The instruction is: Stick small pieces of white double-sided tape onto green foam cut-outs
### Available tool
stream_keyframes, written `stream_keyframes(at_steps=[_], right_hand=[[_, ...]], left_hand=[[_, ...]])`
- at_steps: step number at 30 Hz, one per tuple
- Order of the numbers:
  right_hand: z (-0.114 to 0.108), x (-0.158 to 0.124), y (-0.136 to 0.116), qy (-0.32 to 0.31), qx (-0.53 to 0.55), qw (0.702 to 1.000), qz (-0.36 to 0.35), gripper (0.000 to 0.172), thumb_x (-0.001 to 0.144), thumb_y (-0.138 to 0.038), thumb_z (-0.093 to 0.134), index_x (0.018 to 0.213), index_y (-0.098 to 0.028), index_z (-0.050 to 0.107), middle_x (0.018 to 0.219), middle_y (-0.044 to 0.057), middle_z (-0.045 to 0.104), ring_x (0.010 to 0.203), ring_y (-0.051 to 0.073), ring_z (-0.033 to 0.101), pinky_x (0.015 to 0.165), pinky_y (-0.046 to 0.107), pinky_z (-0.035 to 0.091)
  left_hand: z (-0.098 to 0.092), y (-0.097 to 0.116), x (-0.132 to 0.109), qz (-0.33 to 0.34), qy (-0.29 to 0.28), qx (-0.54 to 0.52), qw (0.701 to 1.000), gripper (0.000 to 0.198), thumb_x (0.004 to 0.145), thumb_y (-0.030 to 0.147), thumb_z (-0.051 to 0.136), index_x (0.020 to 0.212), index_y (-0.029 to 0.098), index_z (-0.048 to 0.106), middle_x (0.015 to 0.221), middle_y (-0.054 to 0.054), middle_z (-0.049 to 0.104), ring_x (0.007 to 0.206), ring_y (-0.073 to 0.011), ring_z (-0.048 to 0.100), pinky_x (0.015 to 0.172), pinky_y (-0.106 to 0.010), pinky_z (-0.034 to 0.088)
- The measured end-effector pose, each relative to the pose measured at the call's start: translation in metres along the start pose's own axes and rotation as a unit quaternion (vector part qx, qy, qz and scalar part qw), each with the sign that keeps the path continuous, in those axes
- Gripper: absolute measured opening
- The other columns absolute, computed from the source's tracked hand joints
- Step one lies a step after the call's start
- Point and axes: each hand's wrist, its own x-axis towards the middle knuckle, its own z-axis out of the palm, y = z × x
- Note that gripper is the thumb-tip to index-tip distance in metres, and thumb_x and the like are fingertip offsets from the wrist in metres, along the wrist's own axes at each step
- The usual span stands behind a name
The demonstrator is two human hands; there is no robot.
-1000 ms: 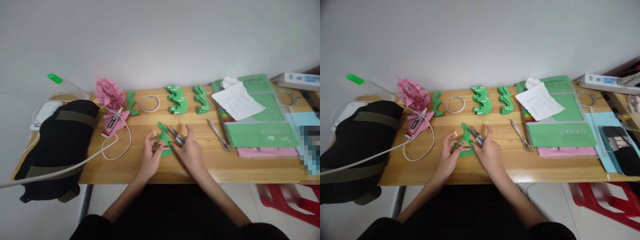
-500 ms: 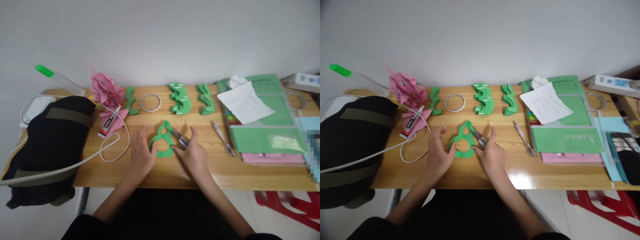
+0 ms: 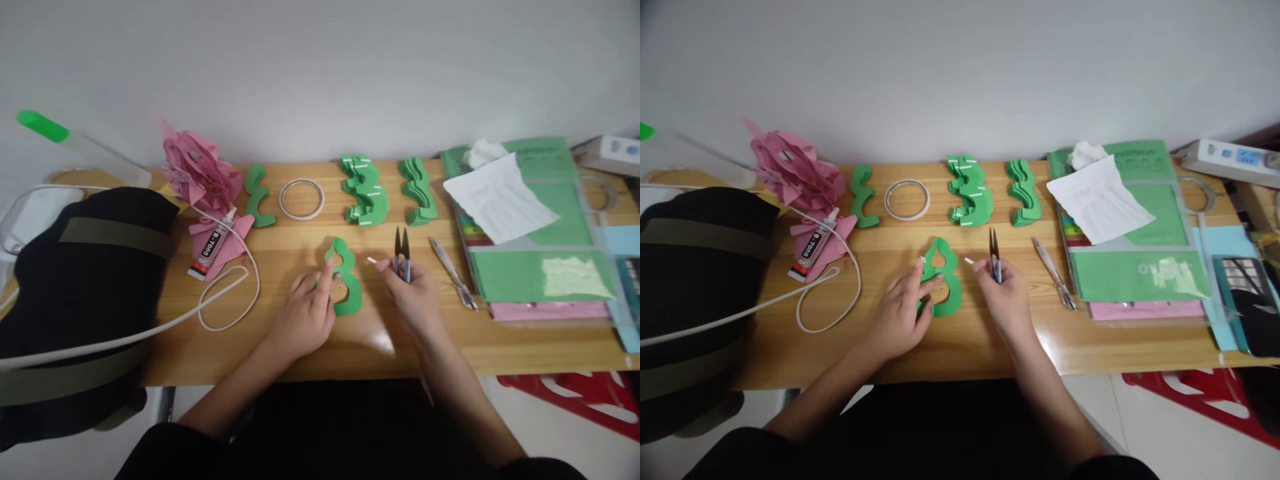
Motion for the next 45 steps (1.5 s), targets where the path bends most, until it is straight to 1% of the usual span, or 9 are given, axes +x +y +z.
stream_keyframes(at_steps=[3, 7, 10, 21, 27, 32, 37, 41, 45], right_hand=[[0.005, 0.01, -0.012, -0.084, -0.004, 0.996, 0.032, 0.028, 0.067, -0.046, 0.063, 0.065, -0.018, 0.057, 0.047, -0.008, 0.038, 0.044, 0.009, 0.035, 0.046, 0.024, 0.03], [0.014, 0.021, -0.018, -0.12, -0.058, 0.991, 0.026, 0.024, 0.064, -0.04, 0.062, 0.058, -0.018, 0.056, 0.05, -0.005, 0.045, 0.049, 0.01, 0.039, 0.05, 0.025, 0.031], [0.018, 0.025, -0.018, -0.134, -0.095, 0.986, 0.023, 0.021, 0.065, -0.037, 0.058, 0.058, -0.018, 0.056, 0.052, -0.004, 0.049, 0.053, 0.011, 0.043, 0.053, 0.025, 0.033], [0.021, 0.028, -0.022, -0.096, -0.161, 0.982, 0.035, 0.018, 0.064, -0.034, 0.058, 0.058, -0.018, 0.059, 0.048, -0.003, 0.051, 0.049, 0.012, 0.045, 0.05, 0.025, 0.032], [0.024, 0.026, -0.019, -0.068, -0.188, 0.98, 0.004, 0.017, 0.064, -0.034, 0.058, 0.058, -0.018, 0.059, 0.049, -0.002, 0.056, 0.049, 0.014, 0.048, 0.05, 0.026, 0.034], [0.024, 0.027, -0.019, -0.07, -0.199, 0.977, 0.012, 0.018, 0.065, -0.034, 0.06, 0.057, -0.019, 0.058, 0.049, -0.002, 0.055, 0.049, 0.014, 0.049, 0.05, 0.026, 0.034], [0.027, 0.029, -0.019, -0.069, -0.225, 0.972, 0.003, 0.024, 0.068, -0.037, 0.061, 0.053, -0.02, 0.053, 0.048, -0.002, 0.053, 0.049, 0.014, 0.048, 0.05, 0.026, 0.032], [0.03, 0.03, -0.021, -0.064, -0.297, 0.953, -0.001, 0.025, 0.073, -0.036, 0.061, 0.055, -0.02, 0.054, 0.051, 0.0, 0.056, 0.051, 0.015, 0.05, 0.051, 0.026, 0.032], [0.029, 0.035, -0.028, -0.077, -0.404, 0.911, -0.006, 0.03, 0.075, -0.045, 0.066, 0.06, -0.02, 0.06, 0.057, 0.003, 0.063, 0.055, 0.017, 0.055, 0.05, 0.026, 0.03]], left_hand=[[-0.001, 0.004, 0.001, -0.038, -0.006, 0.003, 0.999, 0.093, 0.088, 0.015, 0.053, 0.151, 0.019, -0.015, 0.114, -0.011, 0.072, 0.11, -0.031, 0.062, 0.09, -0.05, 0.046], [0.0, 0.007, 0.0, -0.064, -0.013, 0.003, 0.998, 0.105, 0.084, 0.024, 0.065, 0.151, 0.018, -0.015, 0.114, -0.01, 0.072, 0.109, -0.0322, 0.061, 0.09, -0.047, 0.046], [0.001, 0.008, 0.0, -0.074, -0.008, 0.003, 0.997, 0.108, 0.083, 0.025, 0.068, 0.151, 0.019, -0.015, 0.115, -0.01, 0.072, 0.108, -0.0315, 0.061, 0.09, -0.046, 0.046], [0.003, 0.007, -0.001, -0.088, -0.009, -0.011, 0.996, 0.1, 0.088, 0.031, 0.063, 0.152, 0.02, -0.013, 0.115, -0.01, 0.071, 0.105, -0.0289, 0.062, 0.09, -0.045, 0.048], [0.003, 0.008, 0.0, -0.093, -0.01, -0.018, 0.995, 0.099, 0.088, 0.031, 0.063, 0.152, 0.019, -0.011, 0.113, -0.01, 0.072, 0.104, -0.0295, 0.063, 0.088, -0.045, 0.048], [0.003, 0.008, -0.001, -0.093, -0.013, -0.021, 0.995, 0.099, 0.087, 0.031, 0.064, 0.152, 0.019, -0.01, 0.113, -0.01, 0.072, 0.103, -0.0296, 0.062, 0.088, -0.045, 0.048], [0.004, 0.007, -0.001, -0.094, -0.008, -0.009, 0.995, 0.104, 0.084, 0.029, 0.068, 0.152, 0.019, -0.01, 0.112, -0.01, 0.072, 0.102, -0.0302, 0.062, 0.087, -0.045, 0.048], [0.004, 0.007, 0.0, -0.093, -0.009, -0.009, 0.996, 0.102, 0.085, 0.031, 0.066, 0.152, 0.019, -0.01, 0.112, -0.01, 0.073, 0.103, -0.0304, 0.062, 0.087, -0.045, 0.048], [0.003, 0.006, 0.0, -0.091, -0.01, -0.007, 0.996, 0.1, 0.085, 0.031, 0.066, 0.152, 0.019, -0.007, 0.113, -0.01, 0.072, 0.106, -0.0311, 0.062, 0.087, -0.045, 0.048]])
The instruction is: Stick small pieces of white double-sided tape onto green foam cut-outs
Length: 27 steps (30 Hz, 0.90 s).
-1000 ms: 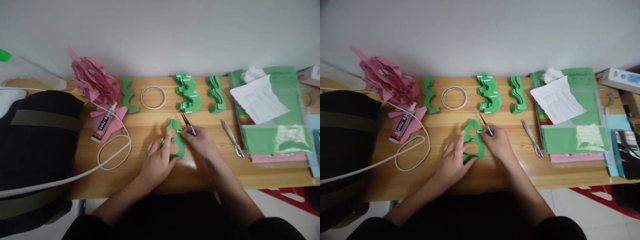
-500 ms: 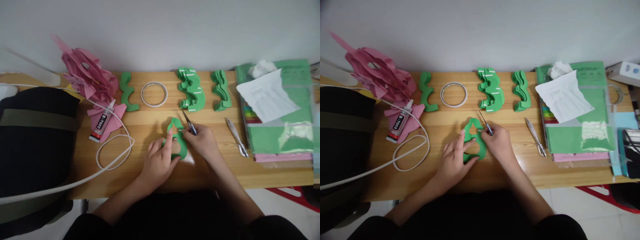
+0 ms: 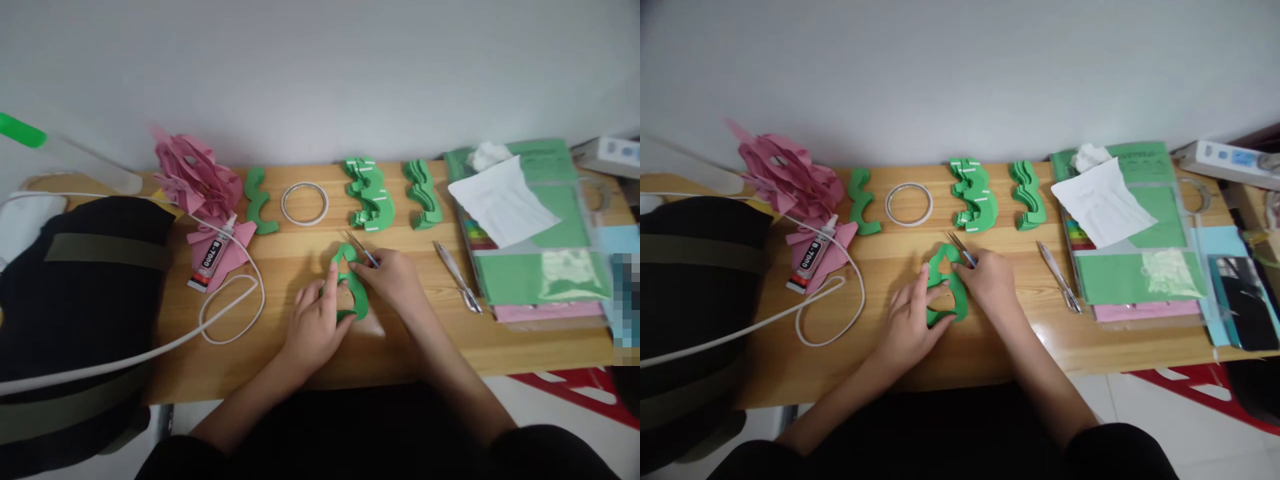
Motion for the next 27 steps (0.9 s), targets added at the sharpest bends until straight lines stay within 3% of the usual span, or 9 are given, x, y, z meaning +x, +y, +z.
stream_keyframes(at_steps=[3, 6, 14, 19, 21, 23, 27], right_hand=[[-0.003, 0.002, 0.0, 0.004, -0.052, 0.999, -0.01, 0.037, 0.074, -0.055, 0.067, 0.065, -0.019, 0.064, 0.061, 0.006, 0.067, 0.059, 0.02, 0.059, 0.05, 0.027, 0.03], [-0.003, 0.0, 0.004, 0.021, -0.054, 0.998, -0.022, 0.037, 0.073, -0.055, 0.068, 0.067, -0.019, 0.065, 0.062, 0.007, 0.068, 0.06, 0.021, 0.061, 0.05, 0.027, 0.03], [-0.014, -0.01, 0.036, 0.069, 0.09, 0.993, -0.018, 0.031, 0.063, -0.035, 0.075, 0.048, -0.02, 0.052, 0.043, -0.003, 0.047, 0.05, 0.016, 0.051, 0.05, 0.026, 0.03], [-0.024, -0.039, 0.049, 0.113, 0.156, 0.98, -0.054, 0.02, 0.071, -0.032, 0.064, 0.058, -0.018, 0.057, 0.049, -0.003, 0.049, 0.05, 0.013, 0.047, 0.05, 0.025, 0.033], [-0.025, -0.056, 0.049, 0.107, 0.237, 0.963, -0.076, 0.022, 0.075, -0.037, 0.058, 0.068, -0.017, 0.06, 0.049, -0.006, 0.044, 0.046, 0.01, 0.041, 0.047, 0.024, 0.032], [-0.025, -0.074, 0.046, 0.061, 0.376, 0.919, -0.102, 0.029, 0.074, -0.046, 0.059, 0.076, -0.016, 0.061, 0.047, -0.009, 0.035, 0.041, 0.008, 0.032, 0.042, 0.022, 0.025], [-0.023, -0.103, 0.037, -0.055, 0.54, 0.831, -0.122, 0.04, 0.062, -0.053, 0.072, 0.069, -0.018, 0.056, 0.044, -0.012, 0.029, 0.037, 0.004, 0.021, 0.037, 0.02, 0.013]], left_hand=[[0.0, 0.001, 0.001, -0.001, 0.0, -0.006, 1.0, 0.103, 0.084, 0.027, 0.068, 0.152, 0.02, -0.008, 0.114, -0.011, 0.072, 0.108, -0.0313, 0.061, 0.086, -0.046, 0.049], [0.0, 0.002, 0.001, -0.003, 0.0, -0.01, 1.0, 0.109, 0.079, 0.022, 0.073, 0.152, 0.021, -0.008, 0.114, -0.011, 0.072, 0.11, -0.0322, 0.061, 0.085, -0.047, 0.049], [0.001, 0.004, 0.007, -0.029, 0.003, -0.032, 0.999, 0.103, 0.07, 0.017, 0.077, 0.151, 0.018, 0.012, 0.112, -0.013, 0.072, 0.114, -0.0344, 0.059, 0.094, -0.055, 0.044], [-0.01, 0.026, 0.003, -0.056, 0.052, -0.077, 0.994, 0.088, 0.072, 0.021, 0.075, 0.147, 0.022, 0.029, 0.122, -0.012, 0.067, 0.131, -0.035, 0.045, 0.108, -0.062, 0.028], [-0.017, 0.038, -0.006, -0.043, 0.069, -0.124, 0.989, 0.065, 0.077, 0.025, 0.071, 0.138, 0.025, 0.047, 0.14, -0.012, 0.054, 0.14, -0.0332, 0.034, 0.113, -0.06, 0.022], [-0.023, 0.046, -0.016, -0.021, 0.063, -0.214, 0.975, 0.046, 0.082, 0.032, 0.066, 0.128, 0.028, 0.058, 0.154, -0.009, 0.035, 0.144, -0.0317, 0.027, 0.116, -0.055, 0.022], [-0.027, 0.052, -0.03, -0.003, 0.017, -0.398, 0.917, 0.042, 0.085, 0.045, 0.062, 0.126, 0.032, 0.062, 0.158, -0.004, 0.026, 0.148, -0.0304, 0.021, 0.119, -0.049, 0.02]])
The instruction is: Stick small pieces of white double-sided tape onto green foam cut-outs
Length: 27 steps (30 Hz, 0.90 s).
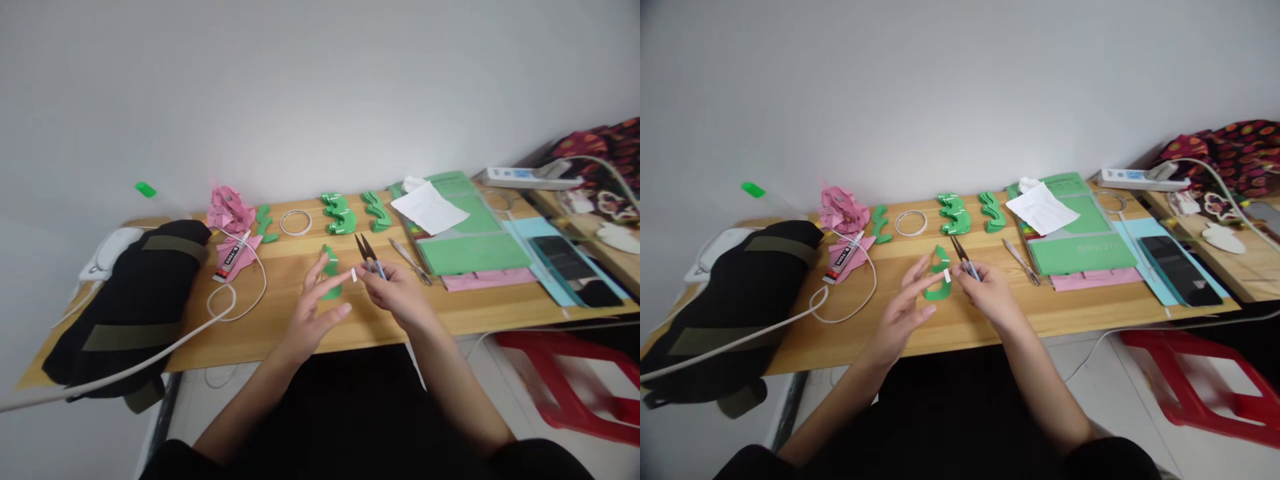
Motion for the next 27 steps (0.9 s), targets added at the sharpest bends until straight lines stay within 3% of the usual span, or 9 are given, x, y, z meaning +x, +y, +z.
stream_keyframes(at_steps=[5, 12, 15, 17, 18, 20, 23, 27], right_hand=[[0.007, -0.013, 0.001, -0.004, 0.065, 0.997, 0.047, 0.045, 0.058, -0.055, 0.076, 0.063, -0.02, 0.049, 0.041, -0.013, 0.029, 0.034, 0.002, 0.018, 0.035, 0.019, 0.007], [0.003, -0.012, 0.01, 0.016, 0.057, 0.998, 0.028, 0.038, 0.06, -0.048, 0.078, 0.066, -0.019, 0.055, 0.042, -0.013, 0.028, 0.036, 0.003, 0.02, 0.035, 0.02, 0.01], [0.002, -0.011, 0.009, 0.032, 0.037, 0.999, -0.002, 0.034, 0.061, -0.044, 0.079, 0.066, -0.017, 0.058, 0.045, -0.011, 0.03, 0.038, 0.004, 0.021, 0.035, 0.021, 0.011], [0.001, -0.012, 0.008, 0.038, 0.025, 0.999, -0.023, 0.032, 0.064, -0.044, 0.077, 0.066, -0.016, 0.06, 0.047, -0.01, 0.032, 0.04, 0.004, 0.021, 0.036, 0.021, 0.012], [0.002, -0.012, 0.007, 0.04, 0.021, 0.998, -0.033, 0.032, 0.066, -0.044, 0.076, 0.067, -0.016, 0.061, 0.047, -0.01, 0.032, 0.041, 0.004, 0.021, 0.037, 0.021, 0.013], [0.002, -0.013, 0.005, 0.039, 0.019, 0.998, -0.049, 0.03, 0.071, -0.044, 0.073, 0.068, -0.015, 0.063, 0.049, -0.009, 0.034, 0.041, 0.004, 0.022, 0.038, 0.021, 0.015], [0.002, -0.013, 0.004, 0.048, 0.018, 0.996, -0.071, 0.028, 0.075, -0.043, 0.07, 0.072, -0.015, 0.067, 0.049, -0.008, 0.036, 0.042, 0.005, 0.025, 0.039, 0.022, 0.02], [0.001, -0.012, 0.001, 0.064, -0.009, 0.994, -0.091, 0.026, 0.075, -0.042, 0.07, 0.078, -0.016, 0.072, 0.05, -0.006, 0.041, 0.044, 0.008, 0.032, 0.042, 0.023, 0.027]], left_hand=[[0.003, -0.006, -0.006, -0.016, 0.007, -0.023, 1.0, 0.044, 0.084, 0.047, 0.065, 0.126, 0.035, 0.062, 0.158, -0.002, 0.026, 0.148, -0.0318, 0.019, 0.12, -0.05, 0.018], [0.007, -0.013, -0.01, 0.04, 0.017, 0.107, 0.993, 0.042, 0.089, 0.041, 0.058, 0.131, 0.034, 0.058, 0.156, -0.007, 0.029, 0.146, -0.0314, 0.025, 0.117, -0.054, 0.023], [0.009, -0.01, -0.005, 0.097, 0.092, 0.267, 0.955, 0.038, 0.089, 0.032, 0.059, 0.127, 0.029, 0.061, 0.153, -0.011, 0.034, 0.142, -0.0347, 0.03, 0.114, -0.057, 0.025], [0.009, -0.006, 0.001, 0.127, 0.153, 0.35, 0.915, 0.032, 0.087, 0.027, 0.062, 0.118, 0.026, 0.067, 0.141, -0.013, 0.048, 0.135, -0.035, 0.04, 0.109, -0.056, 0.029], [0.008, -0.004, 0.005, 0.13, 0.165, 0.355, 0.911, 0.027, 0.086, 0.024, 0.062, 0.112, 0.024, 0.069, 0.129, -0.013, 0.057, 0.126, -0.0325, 0.049, 0.106, -0.053, 0.035], [0.008, 0.002, 0.013, 0.103, 0.143, 0.289, 0.941, 0.015, 0.087, 0.022, 0.06, 0.098, 0.021, 0.07, 0.103, -0.009, 0.068, 0.102, -0.0239, 0.061, 0.092, -0.041, 0.046], [0.007, 0.011, 0.024, 0.01, 0.074, 0.129, 0.989, 0.011, 0.087, 0.022, 0.058, 0.082, 0.019, 0.067, 0.082, -0.004, 0.069, 0.079, -0.016, 0.062, 0.073, -0.029, 0.048], [0.008, 0.015, 0.034, -0.061, 0.068, 0.041, 0.995, 0.01, 0.082, 0.023, 0.06, 0.076, 0.019, 0.065, 0.077, -0.002, 0.068, 0.074, -0.0145, 0.059, 0.071, -0.028, 0.044]])
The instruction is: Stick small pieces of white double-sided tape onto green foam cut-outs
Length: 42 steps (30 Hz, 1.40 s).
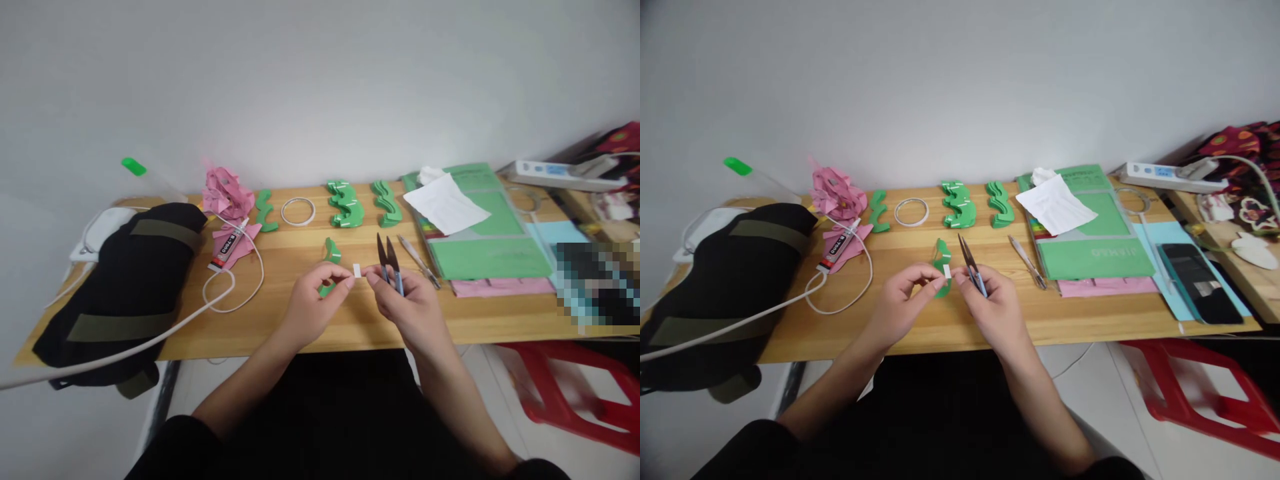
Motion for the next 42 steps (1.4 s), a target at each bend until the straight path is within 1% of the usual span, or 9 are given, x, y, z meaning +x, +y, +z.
stream_keyframes(at_steps=[5, 9, 14, 17, 19, 22, 25, 32, 42], right_hand=[[-0.002, 0.002, -0.004, -0.003, -0.022, 1.0, -0.018, 0.024, 0.077, -0.04, 0.068, 0.078, -0.017, 0.072, 0.053, -0.004, 0.048, 0.048, 0.01, 0.042, 0.045, 0.024, 0.033], [-0.002, 0.003, -0.003, -0.008, -0.072, 0.996, -0.046, 0.022, 0.081, -0.037, 0.063, 0.078, -0.017, 0.071, 0.058, -0.001, 0.055, 0.054, 0.012, 0.049, 0.051, 0.026, 0.04], [-0.002, 0.002, -0.003, -0.01, -0.155, 0.981, -0.114, 0.018, 0.085, -0.032, 0.058, 0.084, -0.019, 0.071, 0.064, 0.0, 0.059, 0.064, 0.015, 0.057, 0.061, 0.028, 0.045], [-0.005, 0.002, -0.001, 0.026, -0.159, 0.983, -0.091, 0.027, 0.085, -0.038, 0.06, 0.104, -0.02, 0.066, 0.054, -0.006, 0.047, 0.051, 0.012, 0.046, 0.051, 0.025, 0.038], [-0.009, 0.001, 0.001, 0.022, -0.122, 0.991, -0.05, 0.037, 0.086, -0.047, 0.058, 0.109, -0.019, 0.062, 0.052, -0.008, 0.039, 0.046, 0.011, 0.035, 0.045, 0.024, 0.03], [-0.014, -0.002, 0.004, -0.05, -0.053, 0.997, 0.014, 0.048, 0.089, -0.063, 0.046, 0.087, -0.017, 0.063, 0.053, -0.007, 0.033, 0.045, 0.009, 0.027, 0.041, 0.024, 0.021], [-0.016, -0.006, 0.004, -0.097, -0.033, 0.993, 0.058, 0.057, 0.088, -0.069, 0.041, 0.07, -0.017, 0.057, 0.05, -0.007, 0.026, 0.044, 0.008, 0.021, 0.039, 0.023, 0.014], [-0.014, -0.005, 0.0, -0.116, -0.04, 0.99, 0.075, 0.057, 0.084, -0.071, 0.048, 0.065, -0.017, 0.055, 0.049, -0.007, 0.026, 0.043, 0.007, 0.018, 0.039, 0.022, 0.011], [-0.011, 0.0, 0.002, -0.086, -0.073, 0.993, 0.045, 0.058, 0.083, -0.071, 0.048, 0.059, -0.019, 0.051, 0.048, -0.007, 0.026, 0.042, 0.007, 0.019, 0.038, 0.023, 0.013]], left_hand=[[0.0, 0.0, 0.007, -0.047, 0.003, -0.041, 0.998, 0.008, 0.078, 0.025, 0.063, 0.076, 0.018, 0.067, 0.076, -0.001, 0.069, 0.073, -0.0145, 0.059, 0.072, -0.028, 0.043], [0.0, 0.005, 0.01, -0.047, -0.008, -0.052, 0.998, 0.008, 0.077, 0.024, 0.062, 0.072, 0.018, 0.065, 0.073, -0.001, 0.067, 0.072, -0.0139, 0.058, 0.071, -0.029, 0.043], [0.003, 0.008, 0.012, -0.042, -0.018, -0.061, 0.997, 0.009, 0.076, 0.023, 0.062, 0.07, 0.018, 0.063, 0.07, -0.001, 0.065, 0.068, -0.0131, 0.056, 0.068, -0.028, 0.043], [0.003, 0.009, 0.013, -0.031, -0.013, -0.072, 0.997, 0.008, 0.075, 0.024, 0.063, 0.07, 0.018, 0.063, 0.071, -0.001, 0.065, 0.069, -0.0133, 0.057, 0.067, -0.027, 0.044], [0.002, 0.01, 0.015, -0.029, -0.007, -0.09, 0.996, 0.008, 0.074, 0.025, 0.065, 0.07, 0.018, 0.064, 0.072, -0.001, 0.066, 0.069, -0.0131, 0.057, 0.066, -0.027, 0.044], [0.001, 0.014, 0.017, -0.045, 0.005, -0.124, 0.991, 0.01, 0.073, 0.027, 0.067, 0.07, 0.018, 0.066, 0.069, -0.001, 0.066, 0.066, -0.0124, 0.057, 0.063, -0.025, 0.045], [0.001, 0.016, 0.02, -0.059, 0.018, -0.154, 0.986, 0.013, 0.072, 0.031, 0.068, 0.07, 0.018, 0.067, 0.067, -0.001, 0.068, 0.065, -0.0127, 0.059, 0.061, -0.025, 0.047], [0.005, 0.014, 0.023, -0.068, 0.03, -0.163, 0.984, 0.014, 0.07, 0.03, 0.071, 0.069, 0.017, 0.067, 0.065, 0.0, 0.065, 0.059, -0.0104, 0.055, 0.054, -0.023, 0.043], [0.008, 0.013, 0.021, -0.037, 0.008, -0.12, 0.992, 0.008, 0.073, 0.025, 0.066, 0.069, 0.018, 0.066, 0.072, -0.001, 0.068, 0.069, -0.0137, 0.06, 0.069, -0.028, 0.047]])
